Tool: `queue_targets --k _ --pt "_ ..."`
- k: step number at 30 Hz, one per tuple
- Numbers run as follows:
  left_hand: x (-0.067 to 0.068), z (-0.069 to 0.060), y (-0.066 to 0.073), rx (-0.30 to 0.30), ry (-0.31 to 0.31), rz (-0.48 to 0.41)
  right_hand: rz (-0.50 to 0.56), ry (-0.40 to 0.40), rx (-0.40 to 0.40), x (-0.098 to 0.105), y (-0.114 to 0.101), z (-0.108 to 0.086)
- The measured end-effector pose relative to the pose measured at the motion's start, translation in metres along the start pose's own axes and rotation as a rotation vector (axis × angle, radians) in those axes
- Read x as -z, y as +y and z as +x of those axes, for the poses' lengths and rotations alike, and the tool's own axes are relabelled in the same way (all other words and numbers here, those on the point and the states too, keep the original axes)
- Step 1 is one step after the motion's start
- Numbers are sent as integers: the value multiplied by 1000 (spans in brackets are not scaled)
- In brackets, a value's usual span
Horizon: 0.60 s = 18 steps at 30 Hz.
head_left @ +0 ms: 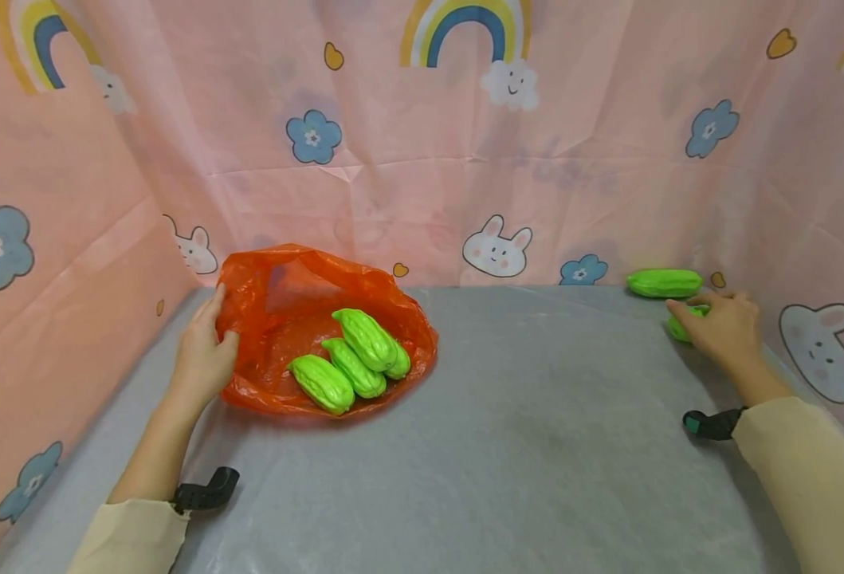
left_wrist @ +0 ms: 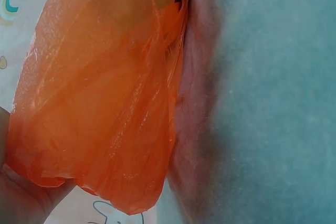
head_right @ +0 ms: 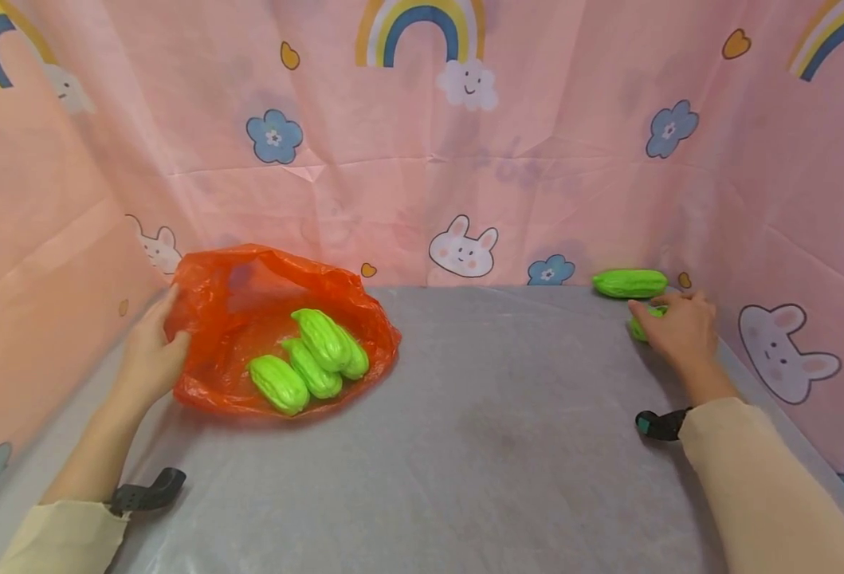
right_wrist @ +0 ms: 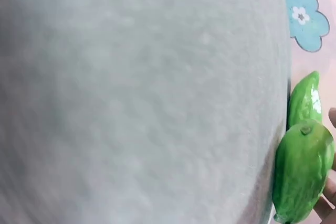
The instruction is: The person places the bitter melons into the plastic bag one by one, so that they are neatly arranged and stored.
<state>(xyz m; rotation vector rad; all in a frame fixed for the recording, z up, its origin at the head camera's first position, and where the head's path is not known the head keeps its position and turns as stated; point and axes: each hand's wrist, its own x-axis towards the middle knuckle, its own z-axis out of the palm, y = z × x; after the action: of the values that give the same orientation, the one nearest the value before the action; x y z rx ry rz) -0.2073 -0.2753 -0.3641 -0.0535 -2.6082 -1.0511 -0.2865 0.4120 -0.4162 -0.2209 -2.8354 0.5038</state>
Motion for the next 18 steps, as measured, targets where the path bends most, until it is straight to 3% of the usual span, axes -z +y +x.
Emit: queue_targets --k 8,18 --pt "0 0 1 -5 -8 -3 109 162 -109 -4 2 -11" --pt "1 -1 4 -26 8 -2 295 71 -422 0 -3 -18"
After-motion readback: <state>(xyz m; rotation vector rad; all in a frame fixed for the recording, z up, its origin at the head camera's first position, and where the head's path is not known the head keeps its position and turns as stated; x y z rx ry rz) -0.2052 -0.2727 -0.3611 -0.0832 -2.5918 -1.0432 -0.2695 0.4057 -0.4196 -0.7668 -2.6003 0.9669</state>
